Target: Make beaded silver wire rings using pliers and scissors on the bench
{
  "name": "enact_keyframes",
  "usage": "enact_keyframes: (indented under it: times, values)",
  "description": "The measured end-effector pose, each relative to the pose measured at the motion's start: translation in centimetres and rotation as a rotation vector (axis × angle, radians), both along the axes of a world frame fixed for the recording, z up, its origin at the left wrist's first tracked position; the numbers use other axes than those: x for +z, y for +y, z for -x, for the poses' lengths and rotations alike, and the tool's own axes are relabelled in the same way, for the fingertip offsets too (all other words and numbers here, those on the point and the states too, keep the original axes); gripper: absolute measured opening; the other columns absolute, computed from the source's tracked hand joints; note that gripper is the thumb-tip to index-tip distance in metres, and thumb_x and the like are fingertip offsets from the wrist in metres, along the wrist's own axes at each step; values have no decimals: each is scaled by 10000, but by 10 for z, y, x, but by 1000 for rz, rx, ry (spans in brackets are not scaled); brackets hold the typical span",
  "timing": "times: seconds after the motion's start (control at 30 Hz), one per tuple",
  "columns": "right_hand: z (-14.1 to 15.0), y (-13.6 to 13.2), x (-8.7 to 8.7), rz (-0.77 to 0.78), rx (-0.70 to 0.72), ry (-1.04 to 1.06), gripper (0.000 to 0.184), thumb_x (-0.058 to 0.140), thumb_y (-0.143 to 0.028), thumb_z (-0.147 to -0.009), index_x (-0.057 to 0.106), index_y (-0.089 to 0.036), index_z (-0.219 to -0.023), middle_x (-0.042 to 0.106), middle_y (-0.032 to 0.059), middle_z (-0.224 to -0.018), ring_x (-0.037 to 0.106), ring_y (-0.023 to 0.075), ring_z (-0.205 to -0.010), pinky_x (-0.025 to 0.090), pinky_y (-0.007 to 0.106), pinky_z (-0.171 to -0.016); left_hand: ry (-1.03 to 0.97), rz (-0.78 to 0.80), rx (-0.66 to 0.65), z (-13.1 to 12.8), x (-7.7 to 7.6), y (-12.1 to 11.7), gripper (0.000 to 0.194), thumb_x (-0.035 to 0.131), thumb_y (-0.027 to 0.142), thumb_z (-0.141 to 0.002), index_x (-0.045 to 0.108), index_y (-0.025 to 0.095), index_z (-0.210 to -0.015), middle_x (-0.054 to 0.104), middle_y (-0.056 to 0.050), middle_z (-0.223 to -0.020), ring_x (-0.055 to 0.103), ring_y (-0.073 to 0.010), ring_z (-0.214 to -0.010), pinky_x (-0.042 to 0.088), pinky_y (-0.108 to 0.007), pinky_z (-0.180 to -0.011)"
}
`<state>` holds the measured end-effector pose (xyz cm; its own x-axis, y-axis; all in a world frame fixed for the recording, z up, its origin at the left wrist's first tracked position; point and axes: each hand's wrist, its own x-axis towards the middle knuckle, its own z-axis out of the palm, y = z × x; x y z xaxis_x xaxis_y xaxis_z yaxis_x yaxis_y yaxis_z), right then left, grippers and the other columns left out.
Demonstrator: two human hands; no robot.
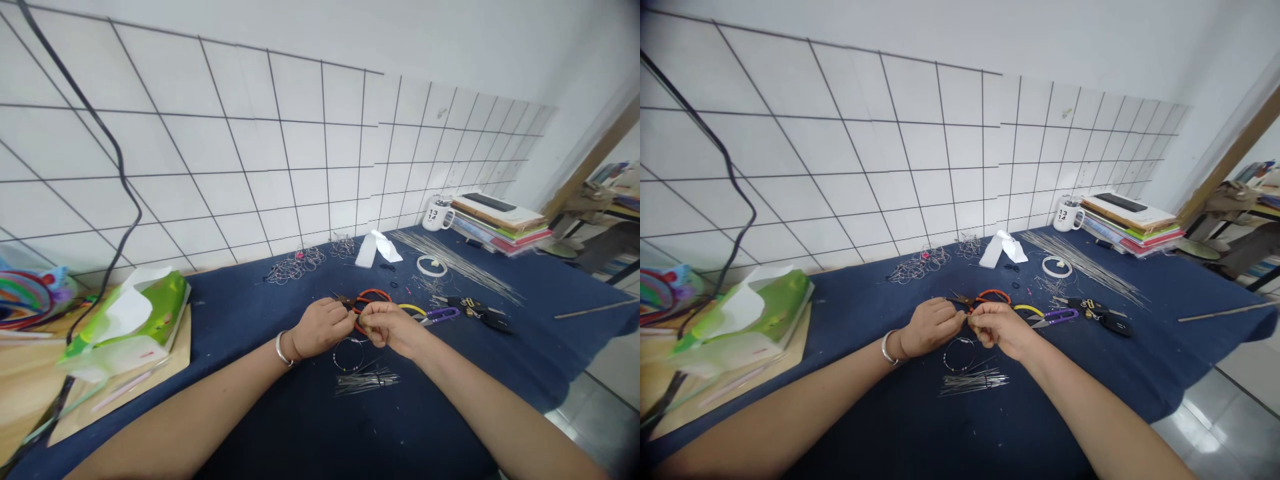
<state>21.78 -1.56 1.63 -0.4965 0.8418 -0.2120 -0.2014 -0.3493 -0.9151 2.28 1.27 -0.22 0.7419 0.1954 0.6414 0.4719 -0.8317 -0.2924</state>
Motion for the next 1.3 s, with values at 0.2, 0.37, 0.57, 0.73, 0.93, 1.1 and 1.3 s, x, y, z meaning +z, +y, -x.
enact_keyframes:
  times: [0.2, 0.37, 0.57, 0.73, 0.93, 1.1, 1.3]
  values:
    - [-1, 1, 0, -1, 4, 5, 118, 618, -221, -684, 531, -143, -694, 490, -34, -535, 380, 42, -399, 211, 183, -383, 11, -34, -10, 0, 4, -2, 69, 460, 159, -820, 502, 164, -765, 449, 25, -575, 411, -93, -552, 317, -262, -563]
    - [-1, 1, 0, 14, 19, 4, 120, 617, -226, -677, 531, -143, -692, 499, -31, -541, 386, 44, -396, 208, 185, -381, 49, -54, -35, 2, 5, -1, 53, 463, 158, -821, 504, 163, -788, 468, 20, -594, 434, -95, -575, 329, -265, -579]
    - [-2, 1, -1, 11, 37, -6, 111, 606, -219, -679, 529, -142, -694, 514, -22, -561, 392, 46, -399, 204, 185, -378, 49, -62, -21, 5, 5, 2, 54, 454, 153, -826, 504, 165, -813, 464, 24, -591, 437, -90, -568, 338, -261, -581]
    - [-1, 0, 1, -40, -24, -21, 111, 606, -218, -686, 523, -146, -703, 496, -33, -548, 396, 47, -412, 224, 186, -391, 52, -57, -1, 5, 5, 2, 70, 443, 160, -832, 504, 163, -799, 462, 23, -594, 442, -86, -565, 336, -256, -578]
    - [0, 0, 1, -28, -23, -22, 130, 620, -228, -677, 516, -153, -697, 498, -37, -544, 398, 49, -412, 228, 188, -396, 79, -49, -19, 4, 6, 1, 51, 457, 159, -825, 502, 165, -802, 480, 18, -610, 447, -96, -582, 339, -271, -579]
    - [-1, 0, 0, 15, 23, 6, 161, 635, -253, -668, 514, -151, -698, 511, -32, -560, 401, 50, -404, 221, 191, -388, 90, -66, -52, 4, 7, 1, 45, 470, 159, -816, 486, 168, -775, 490, 16, -622, 450, -99, -591, 342, -272, -583]
    - [-1, 0, -1, 106, 109, 31, 205, 653, -281, -664, 505, -146, -706, 534, -21, -581, 410, 51, -396, 228, 191, -386, 100, -84, -74, 4, 7, 0, 39, 494, 146, -795, 480, 173, -771, 476, 26, -610, 446, -100, -589, 338, -272, -583]
